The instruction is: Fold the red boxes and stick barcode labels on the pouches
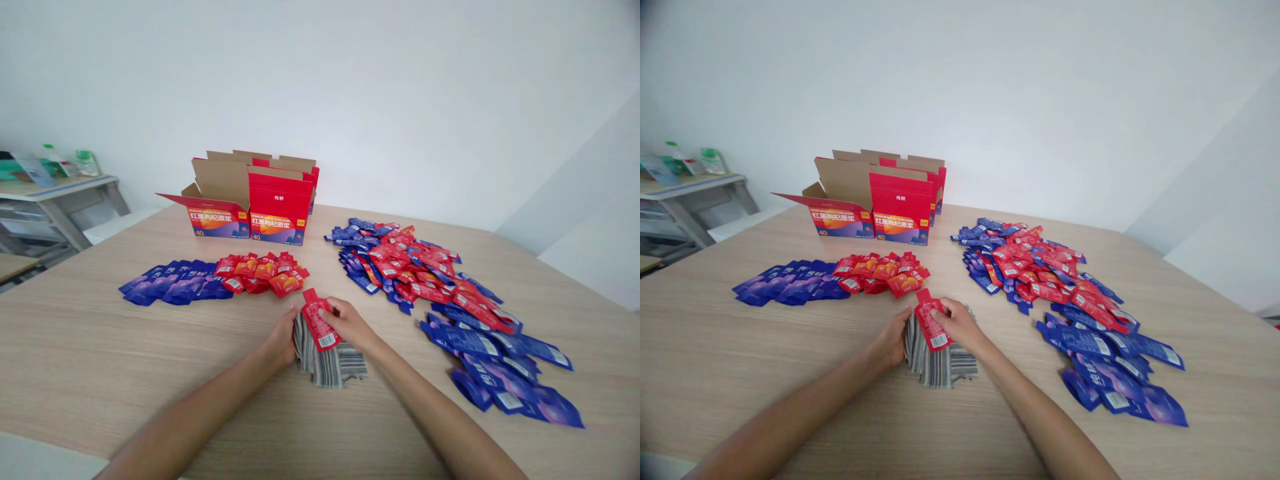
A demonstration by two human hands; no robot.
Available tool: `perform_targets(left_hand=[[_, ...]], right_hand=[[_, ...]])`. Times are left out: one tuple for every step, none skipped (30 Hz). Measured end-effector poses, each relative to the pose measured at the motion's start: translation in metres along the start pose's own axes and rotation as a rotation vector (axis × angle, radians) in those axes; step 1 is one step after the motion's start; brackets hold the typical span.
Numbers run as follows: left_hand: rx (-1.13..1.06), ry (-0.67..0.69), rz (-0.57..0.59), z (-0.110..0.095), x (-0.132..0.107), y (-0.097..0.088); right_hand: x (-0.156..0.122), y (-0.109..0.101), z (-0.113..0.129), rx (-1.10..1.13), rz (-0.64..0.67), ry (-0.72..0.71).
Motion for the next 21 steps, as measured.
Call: perform_targets(left_hand=[[-0.018,-0.022,-0.009,0.000,-0.003,0.002],[-0.030,-0.039,-0.014,-0.001,-0.005,0.004],[-0.034,-0.045,-0.014,-0.001,-0.008,0.006],[-0.028,-0.040,-0.013,-0.003,-0.010,0.008],[-0.008,-0.034,-0.012,-0.004,-0.011,0.009],[0.025,-0.029,-0.010,-0.005,-0.012,0.009],[0.072,-0.019,-0.004,-0.006,-0.013,0.009],[0.133,-0.003,0.011,-0.008,-0.013,0.008],[0.206,0.024,0.035,-0.011,-0.012,0.009],[0.285,0.072,0.059,-0.015,-0.011,0.009],[0.368,0.138,0.082,-0.021,-0.011,0.010],[0.442,0.216,0.087,-0.028,-0.010,0.011],[0.504,0.298,0.097,-0.035,-0.011,0.013],[0.559,0.370,0.119,-0.040,-0.012,0.016],[0.605,0.429,0.147,-0.045,-0.012,0.019],[0.641,0.475,0.176,-0.049,-0.013,0.022],[0.667,0.512,0.194,-0.054,-0.013,0.023],[0.686,0.543,0.181,-0.059,-0.013,0.021],[0.710,0.572,0.133,-0.066,-0.013,0.017],[0.750,0.607,0.052,-0.075,-0.014,0.011],[0.814,0.648,-0.055,-0.087,-0.016,0.003]], right_hand=[[0.001,0.008,-0.007,-0.085,-0.049,-0.001],[0.001,0.015,-0.011,-0.189,-0.100,-0.003],[-0.001,0.019,-0.013,-0.296,-0.150,-0.002],[-0.003,0.021,-0.014,-0.398,-0.189,0.006],[-0.006,0.020,-0.014,-0.484,-0.214,0.020],[-0.007,0.016,-0.014,-0.547,-0.227,0.035],[-0.008,0.010,-0.013,-0.582,-0.239,0.048],[-0.008,0.002,-0.013,-0.587,-0.259,0.051],[-0.008,-0.008,-0.012,-0.565,-0.293,0.043],[-0.008,-0.017,-0.011,-0.515,-0.333,0.028],[-0.007,-0.024,-0.010,-0.441,-0.370,0.012],[-0.007,-0.029,-0.010,-0.342,-0.397,-0.001],[-0.005,-0.030,-0.009,-0.227,-0.400,-0.010],[-0.003,-0.028,-0.008,-0.107,-0.376,-0.019],[0.000,-0.023,-0.006,0.000,-0.326,-0.032],[0.003,-0.019,-0.002,0.076,-0.267,-0.050],[0.005,-0.017,0.004,0.113,-0.213,-0.069],[0.006,-0.019,0.009,0.100,-0.182,-0.080],[0.005,-0.028,0.013,0.032,-0.184,-0.068],[0.003,-0.043,0.014,-0.086,-0.213,-0.027],[-0.002,-0.064,0.013,-0.250,-0.268,0.053]])
Point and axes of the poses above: each hand's wrist, its own x-axis towards the middle knuckle, its own y-axis out of the palm, z = x × y, the point moved 6 cm from there along x, towards the middle knuckle, and after that the axes turned 7 degrees about z, right-handed, at the moved point
